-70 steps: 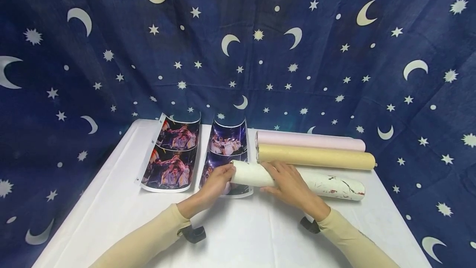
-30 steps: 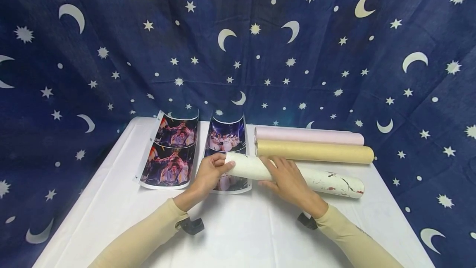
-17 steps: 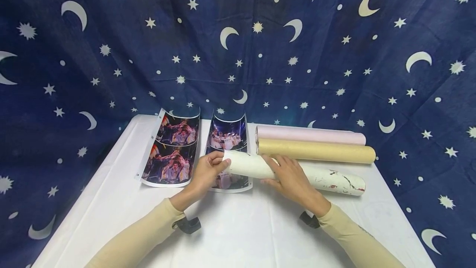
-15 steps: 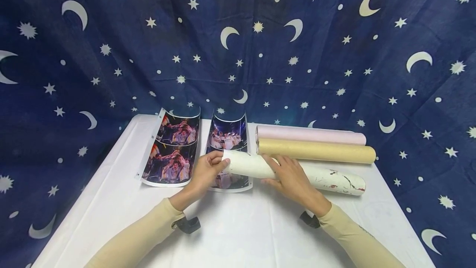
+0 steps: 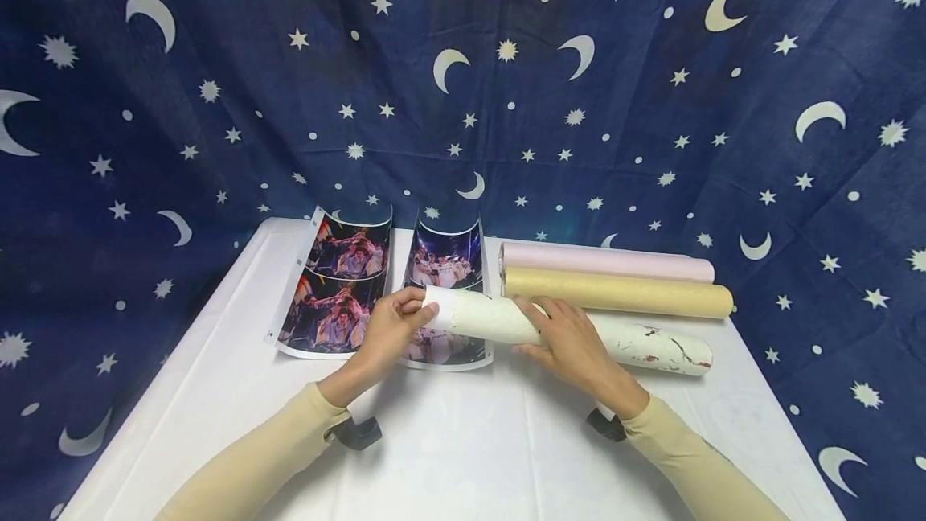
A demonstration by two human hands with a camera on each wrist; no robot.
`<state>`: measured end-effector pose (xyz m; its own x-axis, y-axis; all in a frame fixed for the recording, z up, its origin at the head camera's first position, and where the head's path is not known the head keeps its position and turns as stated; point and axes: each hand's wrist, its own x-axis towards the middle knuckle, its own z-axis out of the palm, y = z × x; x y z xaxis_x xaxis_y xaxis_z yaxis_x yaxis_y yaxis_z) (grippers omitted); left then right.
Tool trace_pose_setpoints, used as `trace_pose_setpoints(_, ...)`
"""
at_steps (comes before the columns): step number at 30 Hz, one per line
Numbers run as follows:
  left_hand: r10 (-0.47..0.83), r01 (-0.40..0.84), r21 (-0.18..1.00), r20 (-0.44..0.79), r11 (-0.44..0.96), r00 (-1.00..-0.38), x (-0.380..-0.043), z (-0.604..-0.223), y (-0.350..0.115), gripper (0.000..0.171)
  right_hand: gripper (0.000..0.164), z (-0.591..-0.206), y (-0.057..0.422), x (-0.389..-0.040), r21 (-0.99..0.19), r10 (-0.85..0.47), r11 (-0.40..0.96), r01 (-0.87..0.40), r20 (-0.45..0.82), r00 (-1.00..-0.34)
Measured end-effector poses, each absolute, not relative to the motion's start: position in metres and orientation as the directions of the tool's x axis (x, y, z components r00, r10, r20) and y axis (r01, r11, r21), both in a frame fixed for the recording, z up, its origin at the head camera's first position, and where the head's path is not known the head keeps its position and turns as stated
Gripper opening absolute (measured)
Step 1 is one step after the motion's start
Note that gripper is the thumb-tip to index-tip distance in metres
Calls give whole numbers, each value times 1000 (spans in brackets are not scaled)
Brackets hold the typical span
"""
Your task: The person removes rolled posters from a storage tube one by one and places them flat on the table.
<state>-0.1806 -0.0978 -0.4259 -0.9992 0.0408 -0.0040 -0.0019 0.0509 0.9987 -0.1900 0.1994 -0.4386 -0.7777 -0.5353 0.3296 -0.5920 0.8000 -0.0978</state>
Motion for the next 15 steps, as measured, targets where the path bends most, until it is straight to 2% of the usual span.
trace_pose_setpoints(15, -21, 12, 999, 13, 41, -1000, -180, -421, -114, 24, 76, -436, 209, -190, -97, -524, 800, -593, 370, -767)
